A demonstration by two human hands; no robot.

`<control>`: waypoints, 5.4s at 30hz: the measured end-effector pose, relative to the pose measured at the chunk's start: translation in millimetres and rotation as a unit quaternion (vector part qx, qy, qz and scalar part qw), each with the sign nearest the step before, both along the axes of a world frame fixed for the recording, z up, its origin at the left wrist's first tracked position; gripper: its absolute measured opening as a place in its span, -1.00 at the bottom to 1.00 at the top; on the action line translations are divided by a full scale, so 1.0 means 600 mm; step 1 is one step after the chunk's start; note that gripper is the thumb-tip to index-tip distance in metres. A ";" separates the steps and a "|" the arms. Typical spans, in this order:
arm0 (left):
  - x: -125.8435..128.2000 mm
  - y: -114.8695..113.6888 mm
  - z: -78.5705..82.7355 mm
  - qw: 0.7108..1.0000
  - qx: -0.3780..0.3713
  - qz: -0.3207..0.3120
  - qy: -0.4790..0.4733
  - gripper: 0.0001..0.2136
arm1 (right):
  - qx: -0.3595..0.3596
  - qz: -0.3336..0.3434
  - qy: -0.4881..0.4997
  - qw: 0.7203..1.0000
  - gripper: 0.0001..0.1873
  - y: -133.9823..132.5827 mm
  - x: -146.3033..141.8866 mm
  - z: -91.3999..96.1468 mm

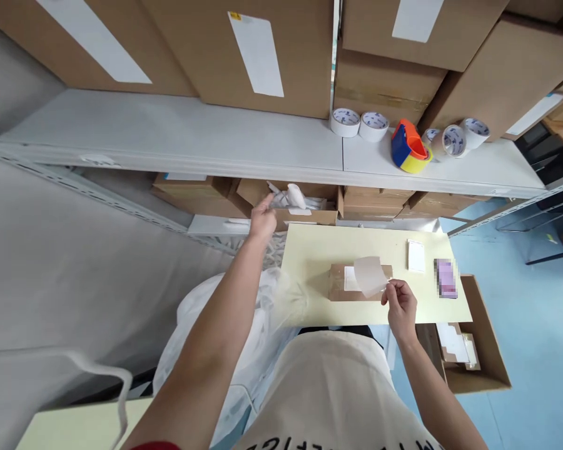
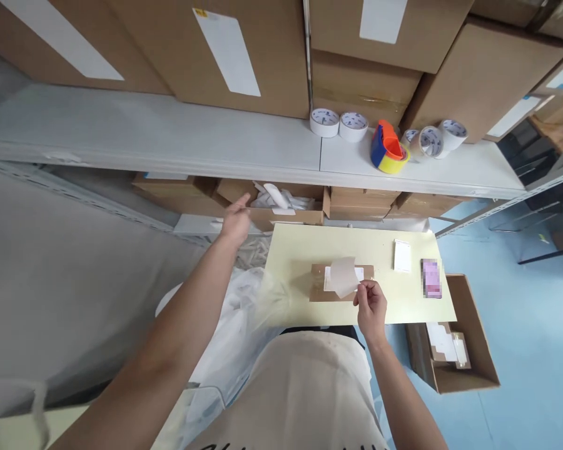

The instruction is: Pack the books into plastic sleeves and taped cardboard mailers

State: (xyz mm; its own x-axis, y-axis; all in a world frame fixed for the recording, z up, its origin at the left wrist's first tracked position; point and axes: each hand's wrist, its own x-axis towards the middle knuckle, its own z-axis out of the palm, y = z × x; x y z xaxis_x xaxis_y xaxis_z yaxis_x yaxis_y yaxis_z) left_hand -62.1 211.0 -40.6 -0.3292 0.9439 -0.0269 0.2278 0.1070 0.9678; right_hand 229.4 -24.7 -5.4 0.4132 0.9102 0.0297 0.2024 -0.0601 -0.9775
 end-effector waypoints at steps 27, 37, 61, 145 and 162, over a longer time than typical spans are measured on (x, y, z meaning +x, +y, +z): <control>0.207 -0.326 0.032 0.970 -0.044 -0.182 -0.156 -0.75 | 0.011 0.020 -0.130 0.991 -0.62 -0.020 0.021 -0.016; 0.253 -0.371 -0.030 0.962 -0.207 -0.150 -0.099 -0.71 | -0.153 0.021 -0.068 0.986 -0.66 -0.038 0.094 -0.063; 0.258 -0.297 -0.098 0.967 -0.222 -0.101 0.077 -0.72 | -0.225 0.127 -0.222 0.940 -0.70 0.053 0.099 -0.134; 0.210 -0.280 -0.177 0.958 -0.103 -0.240 0.115 -0.02 | -0.221 0.016 -0.361 0.906 -0.33 -0.019 0.070 -0.214; 0.218 -0.297 -0.163 0.959 -0.207 -0.182 0.069 -0.56 | -0.230 0.040 0.056 0.971 -0.23 0.009 0.127 -0.209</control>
State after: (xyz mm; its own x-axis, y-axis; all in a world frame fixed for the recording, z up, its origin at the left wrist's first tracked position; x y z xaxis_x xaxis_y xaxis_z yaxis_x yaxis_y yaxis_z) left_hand 68.9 32.9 -138.2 -0.0079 0.9147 -0.4041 0.4456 0.3650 0.8174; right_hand 305.9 -19.5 -131.0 0.3177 0.8461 -0.4280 0.1189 -0.4833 -0.8673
